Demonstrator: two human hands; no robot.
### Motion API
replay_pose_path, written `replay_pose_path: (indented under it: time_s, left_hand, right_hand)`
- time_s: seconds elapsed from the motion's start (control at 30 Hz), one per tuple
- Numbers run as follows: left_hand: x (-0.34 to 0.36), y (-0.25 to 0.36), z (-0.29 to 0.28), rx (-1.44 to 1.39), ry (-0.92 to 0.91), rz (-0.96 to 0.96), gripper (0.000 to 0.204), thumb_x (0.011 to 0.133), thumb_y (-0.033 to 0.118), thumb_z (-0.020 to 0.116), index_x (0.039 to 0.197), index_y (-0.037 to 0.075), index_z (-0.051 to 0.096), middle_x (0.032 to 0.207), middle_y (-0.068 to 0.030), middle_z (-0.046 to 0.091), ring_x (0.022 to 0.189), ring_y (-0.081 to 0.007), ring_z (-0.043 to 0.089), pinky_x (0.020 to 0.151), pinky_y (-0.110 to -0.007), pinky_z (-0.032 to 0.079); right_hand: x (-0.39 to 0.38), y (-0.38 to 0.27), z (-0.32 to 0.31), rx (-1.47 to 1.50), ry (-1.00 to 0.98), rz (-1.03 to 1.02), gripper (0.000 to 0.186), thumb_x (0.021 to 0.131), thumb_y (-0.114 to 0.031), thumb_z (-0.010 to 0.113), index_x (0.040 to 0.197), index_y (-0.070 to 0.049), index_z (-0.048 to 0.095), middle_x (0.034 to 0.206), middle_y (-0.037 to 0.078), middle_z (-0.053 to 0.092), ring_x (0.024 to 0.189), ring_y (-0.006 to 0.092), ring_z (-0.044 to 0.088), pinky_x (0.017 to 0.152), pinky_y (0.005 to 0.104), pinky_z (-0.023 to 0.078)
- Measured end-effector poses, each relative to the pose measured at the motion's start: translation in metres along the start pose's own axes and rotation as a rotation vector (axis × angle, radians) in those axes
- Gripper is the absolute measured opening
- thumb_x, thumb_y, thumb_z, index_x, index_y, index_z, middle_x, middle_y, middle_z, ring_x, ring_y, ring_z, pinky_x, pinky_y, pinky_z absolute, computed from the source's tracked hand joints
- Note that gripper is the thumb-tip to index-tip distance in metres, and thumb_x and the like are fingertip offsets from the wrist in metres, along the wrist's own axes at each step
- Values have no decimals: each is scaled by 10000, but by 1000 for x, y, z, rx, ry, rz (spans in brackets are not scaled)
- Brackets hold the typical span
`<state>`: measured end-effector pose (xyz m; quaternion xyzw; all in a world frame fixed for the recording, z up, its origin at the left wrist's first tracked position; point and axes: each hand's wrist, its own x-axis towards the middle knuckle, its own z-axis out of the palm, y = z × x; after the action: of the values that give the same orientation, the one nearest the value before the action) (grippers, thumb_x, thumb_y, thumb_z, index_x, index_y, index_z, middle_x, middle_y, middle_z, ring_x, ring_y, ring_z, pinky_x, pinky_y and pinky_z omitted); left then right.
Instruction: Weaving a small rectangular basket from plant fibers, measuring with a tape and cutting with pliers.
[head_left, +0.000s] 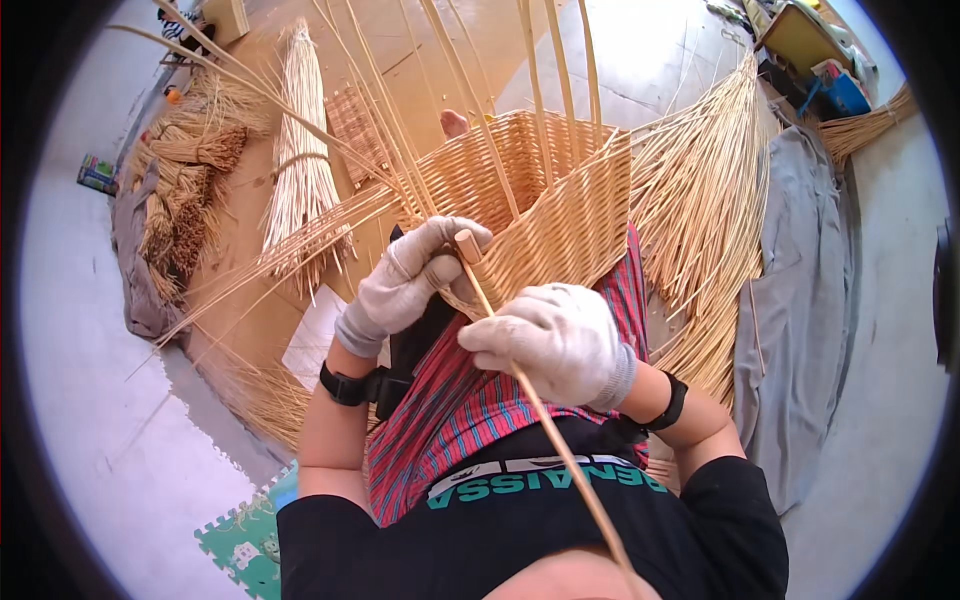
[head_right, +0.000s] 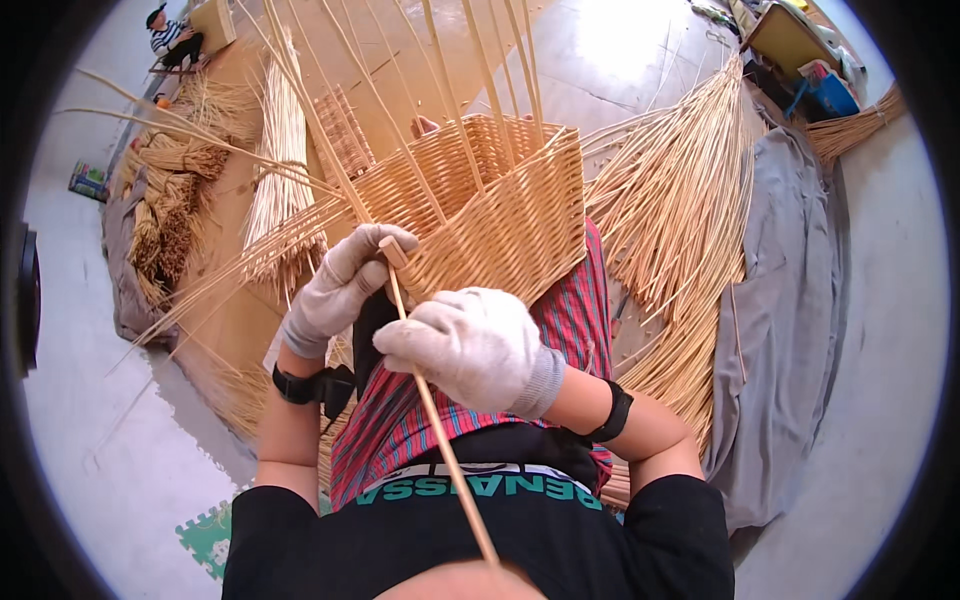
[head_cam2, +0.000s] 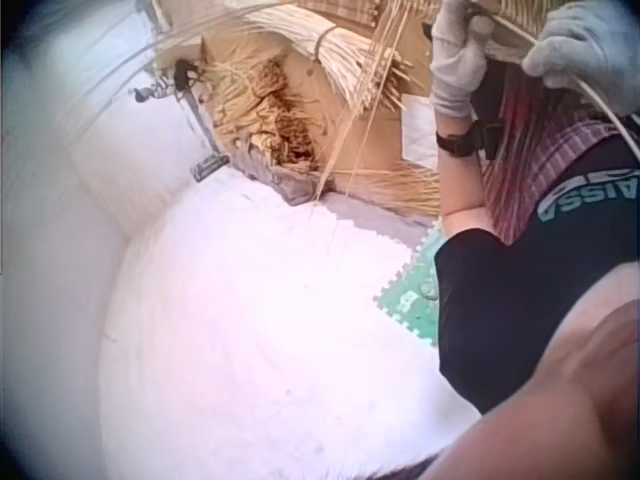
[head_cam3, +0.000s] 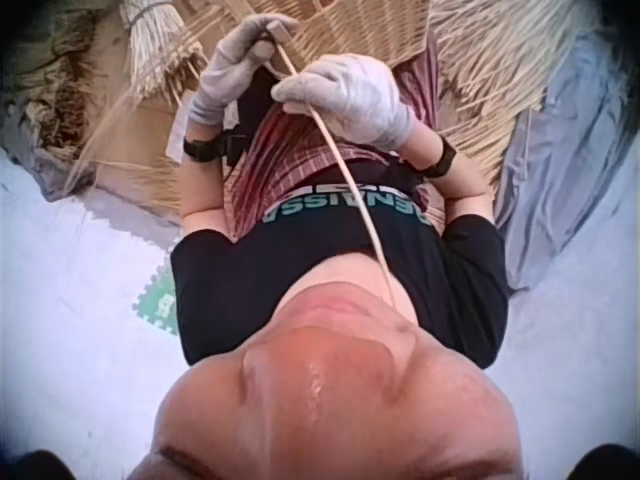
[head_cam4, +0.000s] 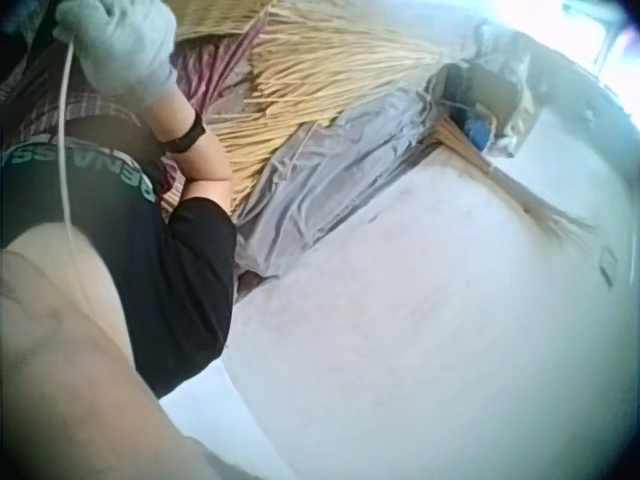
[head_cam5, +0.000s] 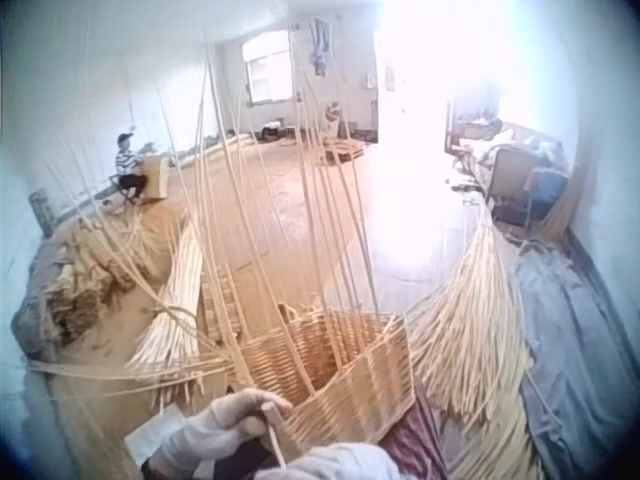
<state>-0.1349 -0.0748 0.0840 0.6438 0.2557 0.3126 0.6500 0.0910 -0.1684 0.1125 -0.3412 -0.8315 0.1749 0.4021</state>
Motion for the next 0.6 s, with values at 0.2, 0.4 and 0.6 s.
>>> replay_pose_path:
  time_s: [0.2,0.4,0.6]
  left_hand:
    - [11,3,1,-87,-1,-99,223,1036,-46,553,1236,29,616,1004,-9,633,760,-56,597,691,-209,525]
    - [7,12,13,-46,134,-172,184,1007,-41,598,1166,44,634,875,45,577,712,-24,534,648,-188,459]
    - [14,1,47,106,489,-77,147,1004,103,754,1048,87,615,856,76,514,719,0,471,640,-184,415]
  right_hand:
    - [-11,23,-10,424,168,320,233,936,-162,753,1148,-66,745,797,32,715,704,185,706,589,327,542]
    - [-7,78,9,1150,421,999,285,1086,-277,646,1160,-13,725,826,16,675,607,75,575,560,220,460]
    - [26,77,1,710,621,725,347,977,-67,741,1317,-82,679,1053,74,739,698,115,668,571,266,523]
